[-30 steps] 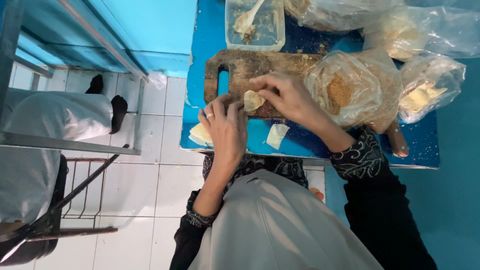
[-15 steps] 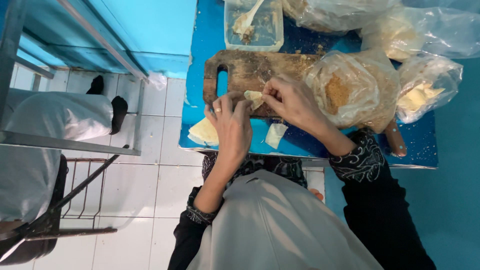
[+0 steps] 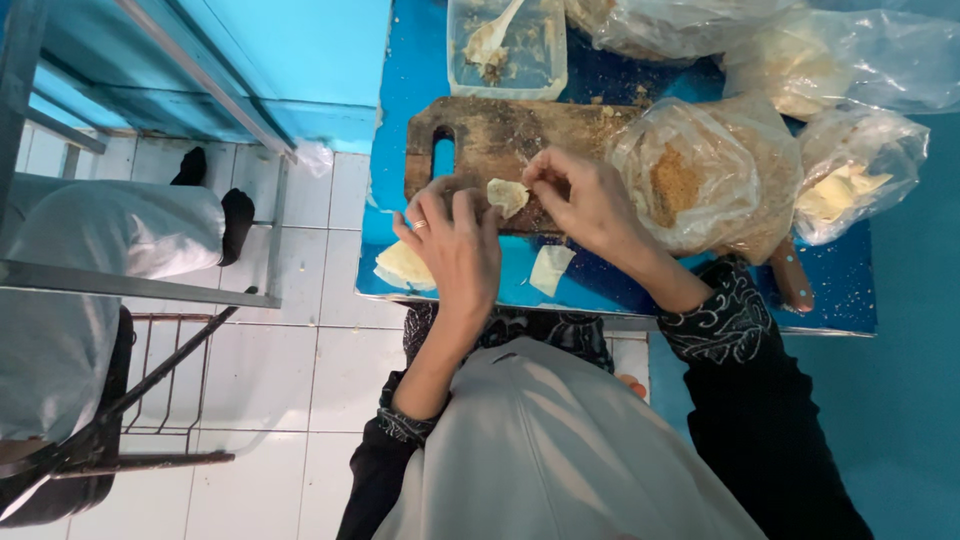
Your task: The person sits at a blue table and folds small square wrappers by hand on a wooden board, pressing each folded piece and placing the finished pieces into a plastic bag beside the board. They repeatedly take new wrappers from a pile, fold them, and accumulate finished pieces in the bag.
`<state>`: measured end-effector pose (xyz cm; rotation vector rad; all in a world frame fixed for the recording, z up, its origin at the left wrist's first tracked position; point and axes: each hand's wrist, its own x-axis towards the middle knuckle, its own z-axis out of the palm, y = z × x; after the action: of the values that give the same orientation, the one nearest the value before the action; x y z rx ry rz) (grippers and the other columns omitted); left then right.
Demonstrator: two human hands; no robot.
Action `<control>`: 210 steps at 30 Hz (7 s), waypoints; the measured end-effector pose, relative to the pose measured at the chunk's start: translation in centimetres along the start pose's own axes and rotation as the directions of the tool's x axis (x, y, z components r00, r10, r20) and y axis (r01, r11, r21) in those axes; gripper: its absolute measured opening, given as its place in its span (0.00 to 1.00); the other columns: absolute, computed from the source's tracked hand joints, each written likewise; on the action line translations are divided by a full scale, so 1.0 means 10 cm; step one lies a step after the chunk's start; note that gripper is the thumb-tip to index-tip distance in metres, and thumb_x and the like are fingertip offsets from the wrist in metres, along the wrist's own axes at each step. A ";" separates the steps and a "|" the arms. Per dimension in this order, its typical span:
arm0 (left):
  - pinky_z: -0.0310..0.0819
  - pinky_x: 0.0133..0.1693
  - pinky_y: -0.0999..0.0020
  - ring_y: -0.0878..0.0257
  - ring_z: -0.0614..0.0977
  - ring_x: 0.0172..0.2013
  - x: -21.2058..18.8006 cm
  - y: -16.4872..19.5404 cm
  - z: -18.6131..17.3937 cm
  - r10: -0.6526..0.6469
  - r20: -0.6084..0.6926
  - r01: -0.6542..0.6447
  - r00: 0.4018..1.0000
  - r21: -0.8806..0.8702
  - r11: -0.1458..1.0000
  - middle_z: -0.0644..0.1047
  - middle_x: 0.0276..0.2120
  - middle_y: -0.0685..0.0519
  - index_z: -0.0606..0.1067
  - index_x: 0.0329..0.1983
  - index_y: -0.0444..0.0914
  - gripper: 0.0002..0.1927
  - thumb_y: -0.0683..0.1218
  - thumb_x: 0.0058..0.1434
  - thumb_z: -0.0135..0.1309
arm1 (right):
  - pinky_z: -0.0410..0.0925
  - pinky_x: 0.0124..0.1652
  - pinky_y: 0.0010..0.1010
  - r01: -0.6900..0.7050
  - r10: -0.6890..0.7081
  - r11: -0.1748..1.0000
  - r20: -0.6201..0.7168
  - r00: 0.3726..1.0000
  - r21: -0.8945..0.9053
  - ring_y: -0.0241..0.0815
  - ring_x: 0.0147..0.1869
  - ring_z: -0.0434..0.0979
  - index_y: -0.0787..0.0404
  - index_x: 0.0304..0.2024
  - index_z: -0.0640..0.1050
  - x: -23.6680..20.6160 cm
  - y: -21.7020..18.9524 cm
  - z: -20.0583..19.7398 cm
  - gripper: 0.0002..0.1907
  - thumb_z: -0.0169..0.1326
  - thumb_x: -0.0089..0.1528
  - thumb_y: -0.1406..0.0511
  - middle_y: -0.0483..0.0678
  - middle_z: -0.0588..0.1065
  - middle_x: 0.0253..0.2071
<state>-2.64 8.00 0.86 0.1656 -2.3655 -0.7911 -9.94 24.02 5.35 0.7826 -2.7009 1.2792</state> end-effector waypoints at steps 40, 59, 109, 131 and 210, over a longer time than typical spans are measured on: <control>0.42 0.63 0.26 0.43 0.65 0.62 0.21 -0.17 -0.12 0.376 0.166 -0.377 0.911 -0.030 0.926 0.68 0.60 0.43 0.78 0.38 0.36 0.08 0.46 0.61 0.61 | 0.75 0.44 0.32 0.300 -0.301 0.953 0.203 0.932 0.037 0.42 0.47 0.85 0.65 0.47 0.74 0.20 0.07 -0.07 0.13 0.62 0.63 0.69 0.50 0.81 0.41; 0.45 0.63 0.28 0.42 0.66 0.60 0.30 -0.23 -0.06 0.336 0.141 -0.327 0.931 -0.080 0.942 0.67 0.60 0.42 0.77 0.38 0.36 0.07 0.43 0.59 0.61 | 0.66 0.43 0.37 0.476 -0.461 0.879 0.217 0.860 -0.020 0.46 0.43 0.68 0.64 0.41 0.83 0.29 0.20 -0.18 0.10 0.66 0.59 0.65 0.51 0.67 0.47; 0.42 0.66 0.32 0.45 0.66 0.62 0.27 -0.29 0.09 0.166 0.095 -0.147 0.982 -0.176 0.973 0.69 0.60 0.44 0.82 0.39 0.42 0.07 0.40 0.57 0.63 | 0.65 0.47 0.39 0.131 -0.127 0.982 0.040 0.991 -0.139 0.45 0.49 0.71 0.57 0.39 0.83 0.24 0.27 0.06 0.08 0.68 0.61 0.63 0.47 0.67 0.46; 0.41 0.65 0.30 0.44 0.65 0.62 0.36 -0.34 0.02 0.189 0.112 -0.172 0.976 -0.141 0.975 0.66 0.62 0.44 0.77 0.37 0.37 0.07 0.42 0.59 0.64 | 0.59 0.46 0.40 0.245 -0.244 0.965 0.020 0.970 -0.095 0.47 0.50 0.62 0.54 0.36 0.82 0.34 0.23 0.19 0.14 0.71 0.54 0.57 0.49 0.59 0.43; 0.42 0.64 0.25 0.43 0.66 0.61 0.35 -0.32 -0.07 0.285 0.044 -0.280 0.958 -0.089 0.956 0.68 0.60 0.44 0.79 0.35 0.37 0.04 0.40 0.57 0.61 | 0.59 0.58 0.47 0.344 -0.357 0.852 0.044 0.933 -0.395 0.51 0.58 0.64 0.52 0.51 0.84 0.11 -0.14 0.05 0.14 0.62 0.63 0.67 0.50 0.66 0.58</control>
<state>-5.24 3.95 1.28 -0.2286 -2.3336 -0.7592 -10.15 22.47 6.26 1.1144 -2.5016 0.6287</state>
